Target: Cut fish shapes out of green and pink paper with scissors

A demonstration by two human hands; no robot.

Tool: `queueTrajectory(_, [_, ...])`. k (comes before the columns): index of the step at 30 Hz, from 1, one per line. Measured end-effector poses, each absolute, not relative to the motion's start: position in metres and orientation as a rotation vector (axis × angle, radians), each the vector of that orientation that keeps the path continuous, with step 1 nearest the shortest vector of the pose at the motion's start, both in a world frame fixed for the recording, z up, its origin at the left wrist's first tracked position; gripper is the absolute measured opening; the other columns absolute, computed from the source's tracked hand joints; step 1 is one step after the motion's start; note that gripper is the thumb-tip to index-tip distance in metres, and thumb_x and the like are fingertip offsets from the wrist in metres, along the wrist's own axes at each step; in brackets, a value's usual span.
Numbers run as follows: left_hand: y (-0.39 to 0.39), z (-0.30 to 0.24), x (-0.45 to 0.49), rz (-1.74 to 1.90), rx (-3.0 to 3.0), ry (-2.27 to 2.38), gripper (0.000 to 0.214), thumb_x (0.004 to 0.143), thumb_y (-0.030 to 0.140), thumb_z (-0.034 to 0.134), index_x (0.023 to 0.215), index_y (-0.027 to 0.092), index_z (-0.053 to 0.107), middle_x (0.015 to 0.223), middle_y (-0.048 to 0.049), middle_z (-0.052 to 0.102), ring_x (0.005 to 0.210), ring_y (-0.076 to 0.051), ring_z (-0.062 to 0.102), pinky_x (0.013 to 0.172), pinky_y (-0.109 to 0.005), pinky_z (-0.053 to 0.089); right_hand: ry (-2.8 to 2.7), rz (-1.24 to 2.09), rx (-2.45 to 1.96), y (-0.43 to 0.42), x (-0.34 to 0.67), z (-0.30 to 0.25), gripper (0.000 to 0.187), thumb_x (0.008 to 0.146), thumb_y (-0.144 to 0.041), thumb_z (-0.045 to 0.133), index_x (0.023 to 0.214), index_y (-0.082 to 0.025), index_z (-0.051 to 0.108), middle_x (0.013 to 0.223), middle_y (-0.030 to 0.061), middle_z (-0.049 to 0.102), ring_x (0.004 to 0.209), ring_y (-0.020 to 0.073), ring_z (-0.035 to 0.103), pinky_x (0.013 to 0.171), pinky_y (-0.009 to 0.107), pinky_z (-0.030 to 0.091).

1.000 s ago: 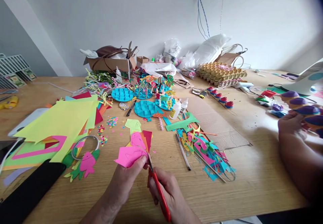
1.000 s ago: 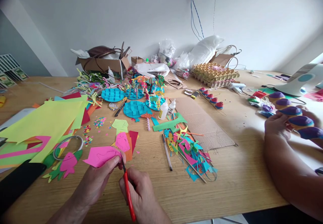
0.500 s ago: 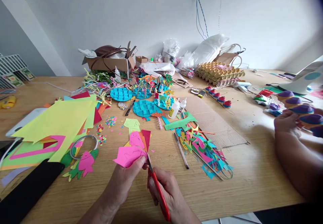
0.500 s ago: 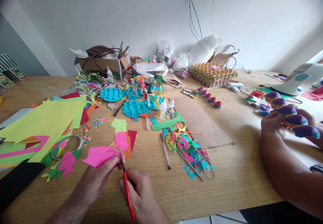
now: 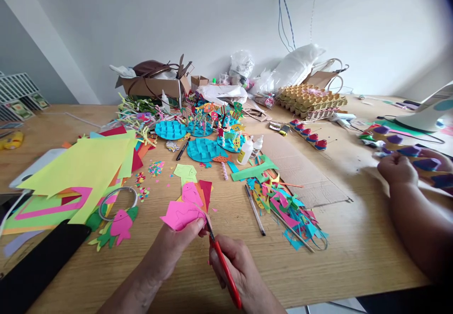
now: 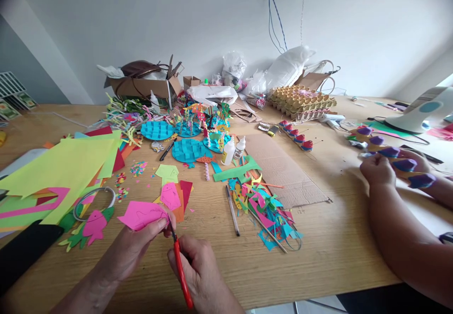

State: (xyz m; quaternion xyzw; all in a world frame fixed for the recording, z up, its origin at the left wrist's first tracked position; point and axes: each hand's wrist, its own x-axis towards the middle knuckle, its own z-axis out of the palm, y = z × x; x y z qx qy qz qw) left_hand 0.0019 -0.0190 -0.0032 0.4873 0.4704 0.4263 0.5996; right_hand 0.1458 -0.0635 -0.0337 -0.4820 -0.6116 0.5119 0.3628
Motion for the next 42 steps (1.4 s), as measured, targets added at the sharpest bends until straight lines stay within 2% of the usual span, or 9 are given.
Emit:
queueTrajectory(8, [-0.014, -0.001, -0.002, 0.917, 1.174, 1.053, 0.014, 0.072, 0.027, 0.055, 0.064, 0.018, 0.063, 0.063, -0.0011, 0.06, 0.064, -0.017, 0.054, 0.063, -0.026, 0.044, -1.618, 1.285, -1.273, -0.062, 0.146, -0.026, 0.041, 0.086, -0.045, 0.041, 0.054, -0.02, 0.032, 0.049, -0.006, 0.026, 0.046, 0.0085, 0.024, 0.043, 0.022, 0.02])
queueTrajectory(19, [-0.008, -0.003, -0.012, 0.774, 1.241, 0.972, 0.016, 0.075, 0.029, 0.054, 0.07, 0.016, 0.062, 0.069, -0.0026, 0.059, 0.069, -0.019, 0.052, 0.067, -0.03, 0.042, -1.643, 1.304, -1.231, -0.062, 0.149, -0.031, 0.04, 0.087, -0.043, 0.041, 0.056, -0.019, 0.032, 0.051, -0.0062, 0.023, 0.048, 0.0085, 0.023, 0.043, 0.021, 0.019])
queueTrajectory(26, [-0.006, -0.001, -0.013, 0.771, 1.23, 0.935, 0.013, 0.075, 0.025, 0.053, 0.071, 0.016, 0.062, 0.068, -0.0016, 0.058, 0.069, -0.017, 0.051, 0.066, -0.029, 0.042, -1.652, 1.308, -1.239, -0.062, 0.15, -0.03, 0.041, 0.086, -0.043, 0.045, 0.056, -0.019, 0.032, 0.052, -0.0065, 0.022, 0.047, 0.0076, 0.023, 0.043, 0.021, 0.019])
queueTrajectory(33, [-0.006, -0.002, -0.014, 0.823, 1.187, 0.949, 0.015, 0.075, 0.026, 0.055, 0.07, 0.015, 0.063, 0.067, -0.0018, 0.061, 0.066, -0.016, 0.054, 0.065, -0.028, 0.044, -1.68, 1.274, -1.24, -0.062, 0.153, -0.033, 0.042, 0.088, -0.045, 0.04, 0.056, -0.019, 0.031, 0.052, -0.0061, 0.024, 0.048, 0.008, 0.025, 0.044, 0.021, 0.02])
queueTrajectory(42, [-0.008, 0.0, -0.015, 0.829, 1.278, 1.036, 0.014, 0.075, 0.025, 0.053, 0.068, 0.016, 0.06, 0.065, 0.0007, 0.059, 0.066, -0.015, 0.052, 0.066, -0.025, 0.042, -1.676, 1.304, -1.27, -0.064, 0.15, -0.03, 0.036, 0.087, -0.037, 0.043, 0.058, -0.019, 0.032, 0.053, -0.0065, 0.023, 0.05, 0.0089, 0.025, 0.046, 0.021, 0.021])
